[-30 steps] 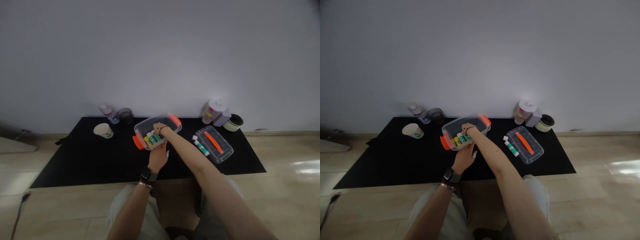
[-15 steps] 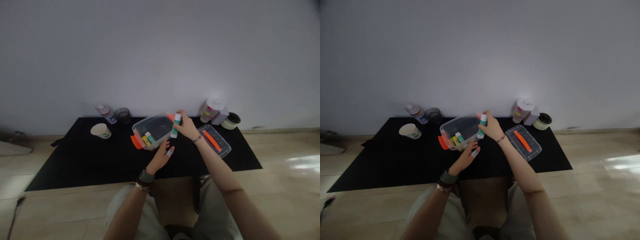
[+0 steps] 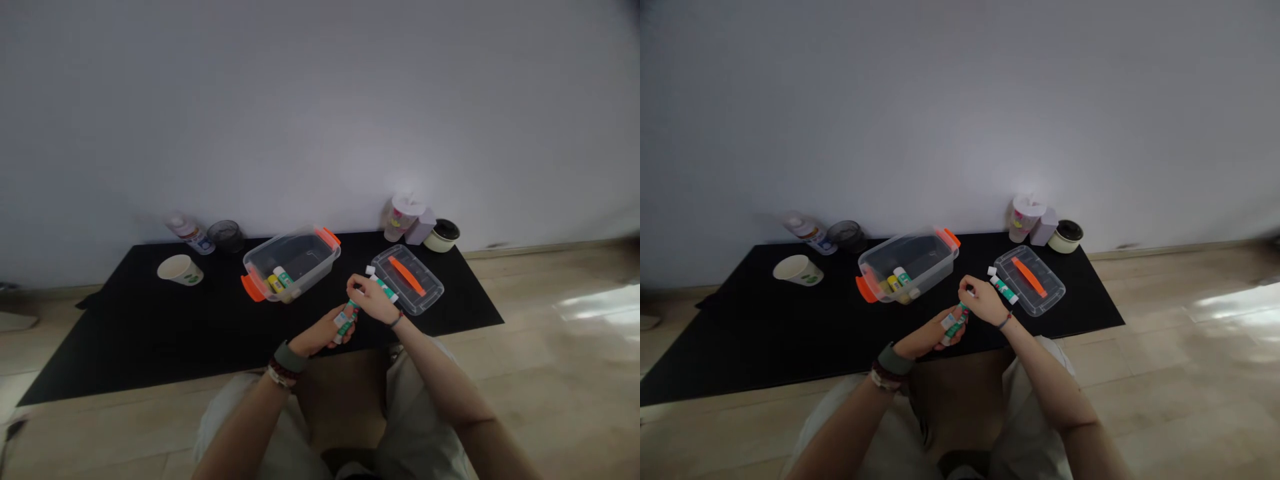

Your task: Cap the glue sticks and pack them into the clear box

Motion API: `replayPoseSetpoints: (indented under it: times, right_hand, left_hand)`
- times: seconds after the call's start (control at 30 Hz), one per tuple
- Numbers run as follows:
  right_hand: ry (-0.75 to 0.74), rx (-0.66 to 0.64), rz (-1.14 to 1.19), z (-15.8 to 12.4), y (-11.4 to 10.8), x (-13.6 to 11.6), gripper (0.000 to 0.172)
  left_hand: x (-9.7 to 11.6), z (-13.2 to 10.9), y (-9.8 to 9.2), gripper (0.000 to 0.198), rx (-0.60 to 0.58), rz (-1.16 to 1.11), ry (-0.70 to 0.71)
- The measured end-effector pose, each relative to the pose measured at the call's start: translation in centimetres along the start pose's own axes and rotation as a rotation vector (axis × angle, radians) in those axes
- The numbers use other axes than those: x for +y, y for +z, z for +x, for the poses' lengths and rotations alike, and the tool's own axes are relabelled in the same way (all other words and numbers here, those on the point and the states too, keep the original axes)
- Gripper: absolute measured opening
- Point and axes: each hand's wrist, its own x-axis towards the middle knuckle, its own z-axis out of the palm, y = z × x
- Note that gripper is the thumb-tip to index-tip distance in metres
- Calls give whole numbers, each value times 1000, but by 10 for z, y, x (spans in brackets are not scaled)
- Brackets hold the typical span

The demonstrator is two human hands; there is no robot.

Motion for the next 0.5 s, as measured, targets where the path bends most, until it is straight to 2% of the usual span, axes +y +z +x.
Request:
replayPoseSetpoints:
  times: [0.1, 0.23, 0.37, 0.5]
  right_hand:
    - [-24, 17, 96, -2, -4, -13, 3]
    - [-52, 40, 202, -4, -2, -24, 5]
    - [-141, 69, 267, -6, -2, -25, 8]
    - [-322, 169, 209, -13, 1, -29, 9]
  left_hand:
    - [11, -4, -4, 56, -187, -232, -67]
    - [17, -5, -11, 53, -373, -459, -176]
    - [21, -8, -16, 44, -492, -553, -218]
    - [24, -11, -18, 43, -610, -564, -224]
